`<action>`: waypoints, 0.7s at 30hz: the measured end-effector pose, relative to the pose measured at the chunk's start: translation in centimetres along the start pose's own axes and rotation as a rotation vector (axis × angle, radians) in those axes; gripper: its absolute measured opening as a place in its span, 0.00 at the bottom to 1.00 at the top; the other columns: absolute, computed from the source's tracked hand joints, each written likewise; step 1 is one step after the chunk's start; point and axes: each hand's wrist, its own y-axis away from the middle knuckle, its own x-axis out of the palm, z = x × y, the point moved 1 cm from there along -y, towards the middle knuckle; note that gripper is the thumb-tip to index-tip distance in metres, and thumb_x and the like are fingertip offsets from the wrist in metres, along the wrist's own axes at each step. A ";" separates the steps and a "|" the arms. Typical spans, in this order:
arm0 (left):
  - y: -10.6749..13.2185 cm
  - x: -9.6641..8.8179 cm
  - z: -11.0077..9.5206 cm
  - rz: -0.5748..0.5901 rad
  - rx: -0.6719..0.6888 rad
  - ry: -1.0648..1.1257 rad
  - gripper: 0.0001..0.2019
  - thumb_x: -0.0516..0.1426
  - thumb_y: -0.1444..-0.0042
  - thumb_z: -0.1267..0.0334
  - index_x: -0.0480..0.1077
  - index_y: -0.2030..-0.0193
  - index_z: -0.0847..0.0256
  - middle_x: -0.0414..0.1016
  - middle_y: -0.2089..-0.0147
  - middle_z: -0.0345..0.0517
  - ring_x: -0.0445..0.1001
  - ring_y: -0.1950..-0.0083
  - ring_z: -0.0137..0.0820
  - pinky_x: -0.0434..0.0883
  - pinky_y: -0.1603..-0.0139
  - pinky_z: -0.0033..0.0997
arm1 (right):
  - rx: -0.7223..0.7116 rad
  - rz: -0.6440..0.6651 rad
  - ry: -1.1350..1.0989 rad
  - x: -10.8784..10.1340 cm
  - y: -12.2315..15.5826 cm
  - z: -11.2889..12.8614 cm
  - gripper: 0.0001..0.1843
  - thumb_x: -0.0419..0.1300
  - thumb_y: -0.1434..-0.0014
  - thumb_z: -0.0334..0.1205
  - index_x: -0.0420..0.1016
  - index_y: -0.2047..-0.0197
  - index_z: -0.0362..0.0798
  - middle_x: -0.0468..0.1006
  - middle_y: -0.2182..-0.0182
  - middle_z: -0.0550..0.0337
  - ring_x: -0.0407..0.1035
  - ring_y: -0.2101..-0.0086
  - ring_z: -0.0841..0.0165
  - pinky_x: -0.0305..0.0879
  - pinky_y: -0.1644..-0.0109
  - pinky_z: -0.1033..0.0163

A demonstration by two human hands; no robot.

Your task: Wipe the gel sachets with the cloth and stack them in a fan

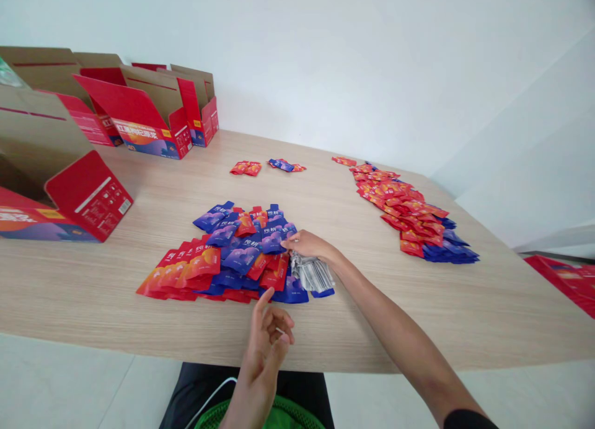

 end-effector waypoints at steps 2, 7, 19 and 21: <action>-0.1 -0.1 -0.2 0.053 -0.023 -0.014 0.39 0.67 0.36 0.50 0.59 0.22 0.46 0.79 0.59 0.41 0.79 0.67 0.32 0.75 0.67 0.33 | 0.009 -0.022 0.118 -0.4 0.2 0.0 0.22 0.70 0.34 0.54 0.83 0.75 0.50 0.84 0.73 0.56 0.79 0.67 0.61 0.68 0.60 0.62; 0.8 0.6 -1.1 0.119 -0.006 -0.081 0.26 0.63 0.29 0.51 0.66 0.27 0.45 0.80 0.61 0.39 0.78 0.68 0.31 0.75 0.63 0.33 | -0.002 -0.070 0.307 -1.3 2.1 0.1 0.20 0.66 0.31 0.57 0.88 0.67 0.53 0.88 0.68 0.55 0.82 0.63 0.59 0.67 0.60 0.62; 2.2 -3.0 -3.2 0.159 0.296 -0.850 0.16 0.49 0.23 0.64 0.78 0.54 0.54 0.80 0.64 0.44 0.80 0.65 0.33 0.75 0.61 0.29 | 0.129 -0.213 0.601 -8.4 5.1 -7.6 0.13 0.61 0.27 0.42 0.88 0.53 0.51 0.89 0.53 0.50 0.82 0.53 0.56 0.70 0.53 0.59; 2.1 -3.4 -2.9 0.194 0.374 -0.928 0.16 0.48 0.25 0.70 0.77 0.56 0.54 0.80 0.65 0.44 0.81 0.65 0.34 0.75 0.62 0.29 | 0.187 -0.245 0.654 -8.8 3.3 -8.3 0.13 0.59 0.25 0.40 0.87 0.51 0.49 0.88 0.52 0.47 0.82 0.52 0.56 0.73 0.50 0.56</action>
